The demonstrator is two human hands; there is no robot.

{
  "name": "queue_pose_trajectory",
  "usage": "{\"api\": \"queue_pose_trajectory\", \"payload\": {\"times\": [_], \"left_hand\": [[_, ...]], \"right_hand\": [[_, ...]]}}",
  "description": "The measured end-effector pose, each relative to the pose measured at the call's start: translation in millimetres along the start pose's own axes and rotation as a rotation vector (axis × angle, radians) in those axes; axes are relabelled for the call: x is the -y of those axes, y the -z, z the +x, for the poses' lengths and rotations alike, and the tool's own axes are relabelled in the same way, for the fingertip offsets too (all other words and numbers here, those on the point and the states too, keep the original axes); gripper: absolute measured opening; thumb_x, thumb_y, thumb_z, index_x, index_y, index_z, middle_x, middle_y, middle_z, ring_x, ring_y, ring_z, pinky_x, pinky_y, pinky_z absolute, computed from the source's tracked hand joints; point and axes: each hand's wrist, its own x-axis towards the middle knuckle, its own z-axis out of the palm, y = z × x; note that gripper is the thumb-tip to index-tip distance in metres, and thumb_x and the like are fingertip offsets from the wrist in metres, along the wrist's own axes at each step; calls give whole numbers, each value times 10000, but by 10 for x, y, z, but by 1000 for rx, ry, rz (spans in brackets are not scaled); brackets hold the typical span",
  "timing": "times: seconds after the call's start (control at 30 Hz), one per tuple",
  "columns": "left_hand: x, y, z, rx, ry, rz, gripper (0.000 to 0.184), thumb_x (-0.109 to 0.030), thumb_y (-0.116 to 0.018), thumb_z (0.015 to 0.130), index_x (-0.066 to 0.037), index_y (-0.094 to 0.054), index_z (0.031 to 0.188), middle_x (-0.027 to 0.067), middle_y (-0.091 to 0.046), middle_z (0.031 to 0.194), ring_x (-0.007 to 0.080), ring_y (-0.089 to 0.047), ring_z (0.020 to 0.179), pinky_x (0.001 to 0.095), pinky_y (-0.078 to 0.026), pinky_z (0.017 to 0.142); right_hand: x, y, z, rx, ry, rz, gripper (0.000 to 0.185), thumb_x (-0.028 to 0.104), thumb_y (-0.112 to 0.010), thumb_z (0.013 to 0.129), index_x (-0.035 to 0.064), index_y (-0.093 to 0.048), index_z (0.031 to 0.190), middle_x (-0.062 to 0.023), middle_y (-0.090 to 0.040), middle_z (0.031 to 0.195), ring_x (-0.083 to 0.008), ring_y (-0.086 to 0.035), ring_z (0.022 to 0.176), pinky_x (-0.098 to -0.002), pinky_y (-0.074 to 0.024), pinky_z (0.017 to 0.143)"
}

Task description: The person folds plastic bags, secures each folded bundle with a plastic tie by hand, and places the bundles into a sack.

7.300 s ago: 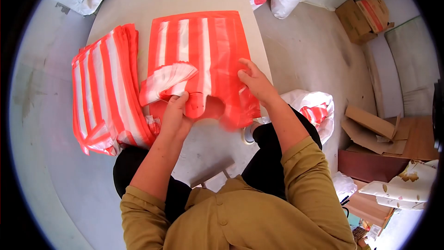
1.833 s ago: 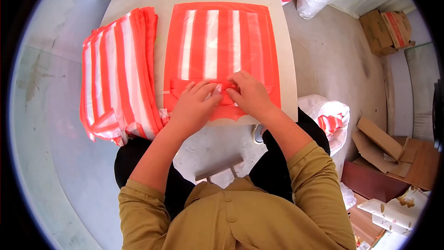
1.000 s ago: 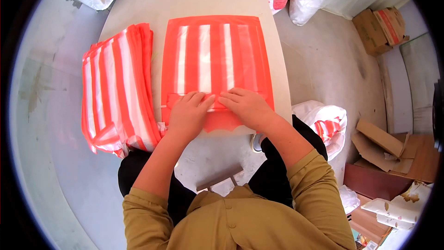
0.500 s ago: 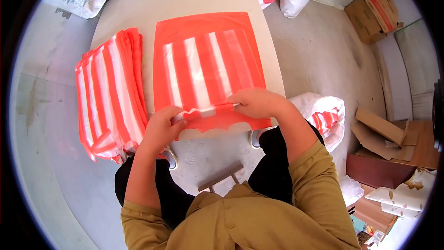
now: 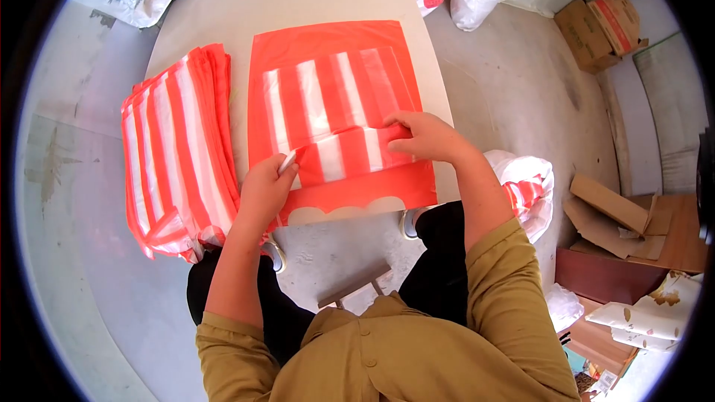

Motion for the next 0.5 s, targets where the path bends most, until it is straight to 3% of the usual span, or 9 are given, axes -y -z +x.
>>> {"api": "queue_pose_trajectory", "payload": {"times": [0.13,0.23,0.33,0.43,0.5], "left_hand": [[-1,-26,31,-28,9,34,245,-204,-657,980,29,-632,911,160,-568,705,222,-559,658,383,-447,635],[-41,-15,30,-48,39,32,241,-205,-687,956,32,-647,959,180,-616,755,243,-609,702,393,-463,655],[-9,17,6,-82,-23,38,276,-234,-707,923,29,-657,993,221,-667,874,359,-667,829,434,-502,730],[-39,116,-39,-35,26,189,296,-218,-733,887,48,-645,984,239,-663,894,388,-659,851,453,-503,743],[62,137,-33,-29,-11,224,270,-187,-735,887,47,-625,963,217,-630,832,354,-631,778,429,-485,701]], "right_hand": [[-150,21,48,4,-39,80,378,119,-694,911,-1,-621,1261,-80,-660,1041,-166,-645,880,-331,-566,731],[-351,-60,125,-104,120,-26,352,131,-706,914,-7,-625,1227,-64,-632,962,-153,-622,832,-320,-560,670],[-346,-47,128,-54,-20,16,345,228,-717,870,3,-654,1124,-161,-695,1024,-292,-671,903,-400,-534,782],[-331,-51,85,-79,-16,8,305,232,-719,872,3,-647,1059,-147,-680,954,-294,-651,868,-408,-520,760],[-319,-40,74,-70,-19,-2,285,232,-713,879,4,-635,1033,-146,-669,925,-289,-646,838,-405,-516,740]]}}
